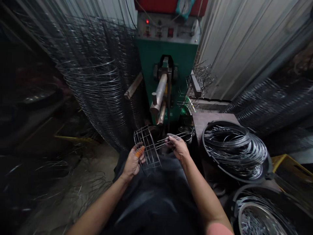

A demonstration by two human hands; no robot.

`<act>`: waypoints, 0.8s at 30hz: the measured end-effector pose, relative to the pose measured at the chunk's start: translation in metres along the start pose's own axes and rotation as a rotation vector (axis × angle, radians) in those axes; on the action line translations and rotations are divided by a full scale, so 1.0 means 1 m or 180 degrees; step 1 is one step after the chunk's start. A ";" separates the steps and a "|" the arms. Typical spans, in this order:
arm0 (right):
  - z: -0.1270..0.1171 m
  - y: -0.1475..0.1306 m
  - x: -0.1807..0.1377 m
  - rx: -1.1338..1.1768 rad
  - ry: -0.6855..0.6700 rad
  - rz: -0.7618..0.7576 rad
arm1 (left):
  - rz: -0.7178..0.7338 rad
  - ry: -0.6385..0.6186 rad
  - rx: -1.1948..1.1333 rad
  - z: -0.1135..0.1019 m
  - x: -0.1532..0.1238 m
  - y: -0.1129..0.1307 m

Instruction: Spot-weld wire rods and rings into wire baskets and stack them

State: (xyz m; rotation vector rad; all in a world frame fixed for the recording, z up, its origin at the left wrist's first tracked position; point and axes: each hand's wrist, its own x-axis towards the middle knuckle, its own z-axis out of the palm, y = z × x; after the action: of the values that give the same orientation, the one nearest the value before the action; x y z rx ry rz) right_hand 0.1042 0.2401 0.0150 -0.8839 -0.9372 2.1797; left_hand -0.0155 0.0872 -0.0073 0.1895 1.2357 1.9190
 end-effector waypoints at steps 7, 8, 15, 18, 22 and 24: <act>0.022 -0.004 0.027 -0.0045 0.0327 -0.0428 | -0.0083 -0.0042 0.0216 0.019 0.031 0.007; 0.024 -0.004 0.030 -0.0068 0.0355 -0.0448 | -0.0103 -0.0014 0.0233 0.022 0.035 0.008; 0.027 -0.006 0.055 -0.0128 0.0472 -0.0574 | -0.0325 0.0165 0.0217 0.033 0.059 0.012; 0.027 -0.007 0.063 -0.0149 0.0474 -0.0614 | -0.0318 0.0205 0.0226 0.036 0.065 0.012; 0.028 -0.011 0.071 -0.0188 0.0527 -0.0603 | -0.0291 0.0236 0.0218 0.038 0.070 0.011; 0.028 -0.012 0.073 -0.0197 0.0502 -0.0606 | -0.0286 0.0228 0.0193 0.038 0.072 0.011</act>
State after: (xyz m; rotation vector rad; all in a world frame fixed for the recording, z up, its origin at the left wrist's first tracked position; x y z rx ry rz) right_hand 0.0422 0.2896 0.0151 -0.9406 -0.9735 1.9007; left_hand -0.0487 0.1619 0.0002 0.0959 1.3286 1.8263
